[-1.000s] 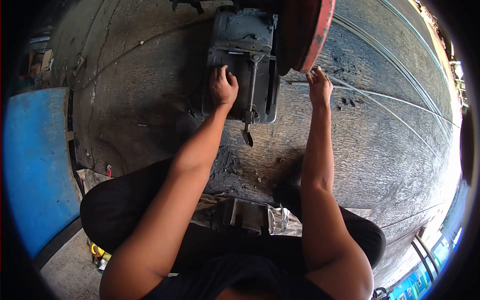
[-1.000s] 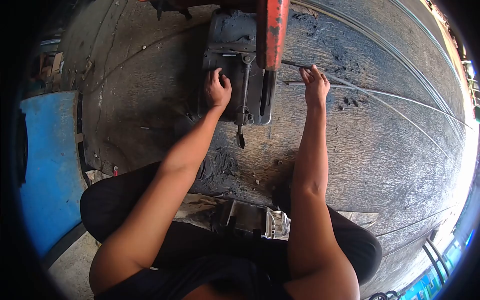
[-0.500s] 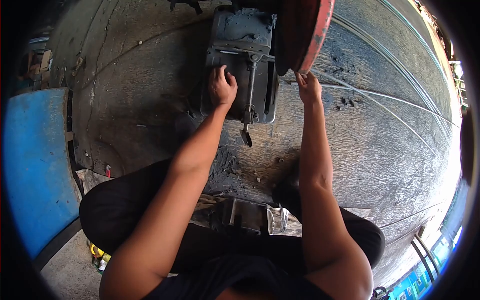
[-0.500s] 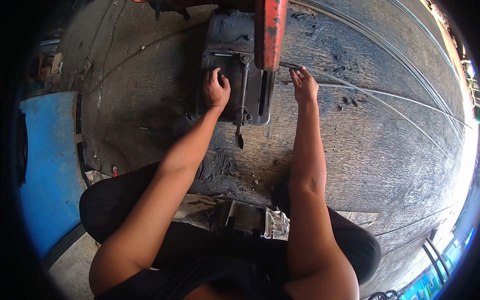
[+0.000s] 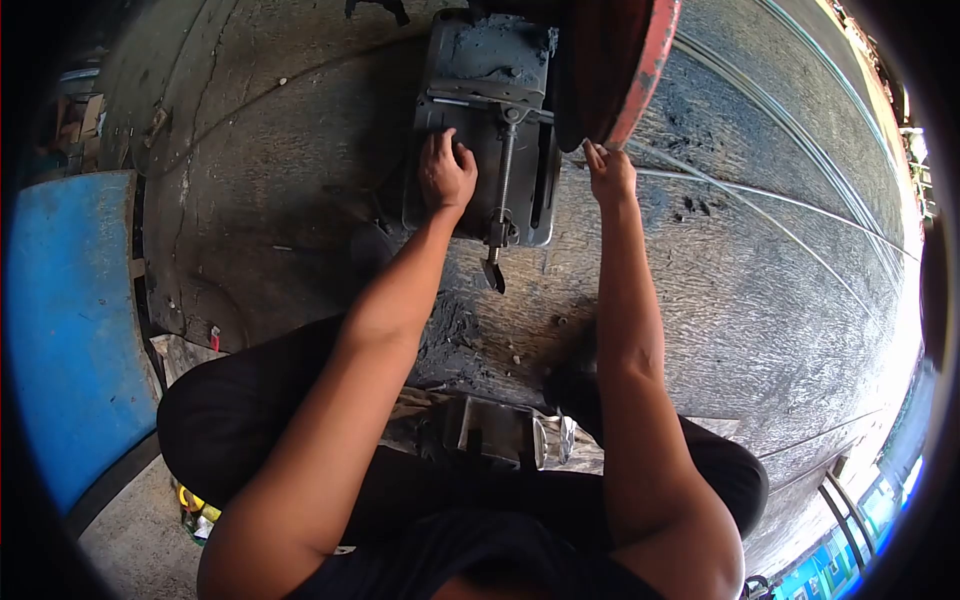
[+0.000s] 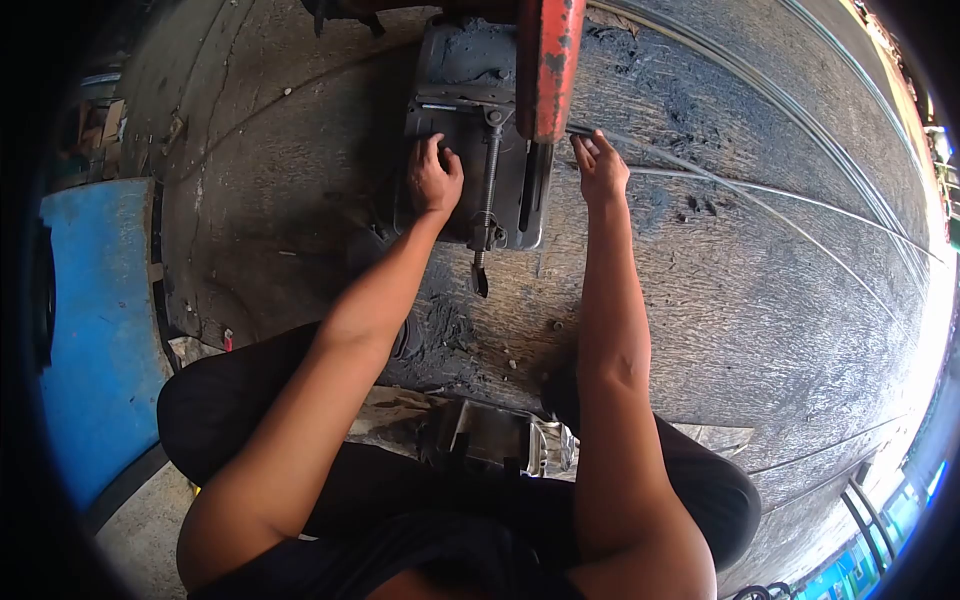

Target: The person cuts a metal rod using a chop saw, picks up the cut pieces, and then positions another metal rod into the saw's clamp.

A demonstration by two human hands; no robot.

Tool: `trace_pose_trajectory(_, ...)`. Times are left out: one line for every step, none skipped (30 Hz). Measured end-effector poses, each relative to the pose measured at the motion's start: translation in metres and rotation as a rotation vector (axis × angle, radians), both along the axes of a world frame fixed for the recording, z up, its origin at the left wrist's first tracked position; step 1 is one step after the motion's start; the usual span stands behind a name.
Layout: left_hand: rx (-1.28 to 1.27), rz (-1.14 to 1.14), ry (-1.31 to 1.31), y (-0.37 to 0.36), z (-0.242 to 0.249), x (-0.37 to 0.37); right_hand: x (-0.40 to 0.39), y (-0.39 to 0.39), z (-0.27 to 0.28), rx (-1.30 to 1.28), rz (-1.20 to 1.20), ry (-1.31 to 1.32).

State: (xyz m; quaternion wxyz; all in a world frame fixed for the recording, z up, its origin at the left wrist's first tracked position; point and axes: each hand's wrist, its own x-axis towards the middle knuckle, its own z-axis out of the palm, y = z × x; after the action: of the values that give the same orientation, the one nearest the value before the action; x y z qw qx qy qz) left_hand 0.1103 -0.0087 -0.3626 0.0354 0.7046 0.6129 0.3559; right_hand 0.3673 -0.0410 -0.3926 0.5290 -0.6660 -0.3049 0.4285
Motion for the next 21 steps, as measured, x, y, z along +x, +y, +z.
trace_pose_trajectory(0.005, -0.005, -0.001, 0.000, 0.000, -0.001, 0.000, 0.001, 0.005, -0.001, 0.000, 0.001)
trace_pose_trajectory(0.004, -0.005, -0.001, 0.000, -0.001, -0.002, 0.000, 0.002, 0.010, -0.031, -0.014, 0.049)
trace_pose_trajectory(0.006, -0.011, -0.006, 0.001, -0.001, -0.002, 0.001, 0.003, 0.016, -0.060, -0.027, 0.097)
trace_pose_trajectory(0.010, -0.017, -0.012, 0.001, -0.001, -0.002, 0.002, 0.001, 0.025, -0.060, -0.027, 0.096)
trace_pose_trajectory(0.010, -0.017, -0.012, 0.001, -0.001, -0.002, 0.002, -0.002, 0.034, -0.057, 0.097, -0.086)
trace_pose_trajectory(0.003, -0.013, -0.012, 0.001, 0.000, -0.001, 0.001, -0.004, 0.040, -0.053, 0.219, -0.268)
trace_pose_trajectory(-0.005, -0.009, -0.012, 0.000, 0.000, -0.001, 0.004, -0.001, 0.029, -0.053, 0.219, -0.267)
trace_pose_trajectory(-0.006, -0.010, -0.012, 0.000, 0.001, -0.001, 0.013, 0.003, 0.006, -0.012, 0.058, 0.115)
trace_pose_trajectory(-0.009, -0.003, -0.007, 0.000, 0.002, -0.001, 0.018, 0.006, -0.006, 0.031, -0.106, 0.494)
trace_pose_trajectory(-0.013, 0.003, -0.003, -0.001, 0.002, 0.000, 0.016, 0.006, -0.003, 0.031, -0.109, 0.493)
trace_pose_trajectory(-0.015, 0.000, -0.006, -0.001, 0.002, 0.001, 0.015, 0.005, -0.001, 0.017, -0.073, 0.341)
trace_pose_trajectory(-0.015, 0.001, -0.005, -0.001, 0.003, 0.000, 0.014, 0.004, 0.002, 0.001, -0.037, 0.189)
trace_pose_trajectory(-0.015, 0.001, -0.003, 0.000, 0.002, 0.000, 0.014, 0.005, 0.005, 0.000, -0.041, 0.188)
trace_pose_trajectory(-0.016, -0.001, -0.003, 0.000, 0.002, 0.000, 0.013, 0.007, 0.007, -0.008, -0.077, 0.247)
trace_pose_trajectory(-0.010, -0.006, -0.007, 0.001, 0.001, -0.001, 0.012, 0.007, 0.009, -0.017, -0.113, 0.304)
trace_pose_trajectory(-0.004, -0.011, -0.011, 0.001, 0.001, 0.000, 0.012, 0.008, 0.007, -0.019, -0.116, 0.303)
trace_pose_trajectory(-0.005, -0.013, -0.013, 0.001, 0.000, 0.001, 0.012, 0.008, 0.006, 0.009, -0.141, 0.375)
trace_pose_trajectory(-0.021, -0.007, -0.005, 0.000, 0.000, 0.001, 0.011, 0.008, 0.005, 0.039, -0.165, 0.448)
trace_pose_trajectory(-0.035, 0.001, 0.004, 0.001, 0.000, 0.000, 0.010, 0.009, 0.002, 0.039, -0.161, 0.448)
trace_pose_trajectory(-0.037, 0.005, 0.005, 0.000, 0.000, -0.002, 0.009, 0.008, -0.001, 0.080, -0.090, 0.283)
trace_pose_trajectory(-0.045, 0.004, 0.001, 0.000, 0.000, -0.002, 0.009, 0.006, -0.004, 0.120, -0.021, 0.116)
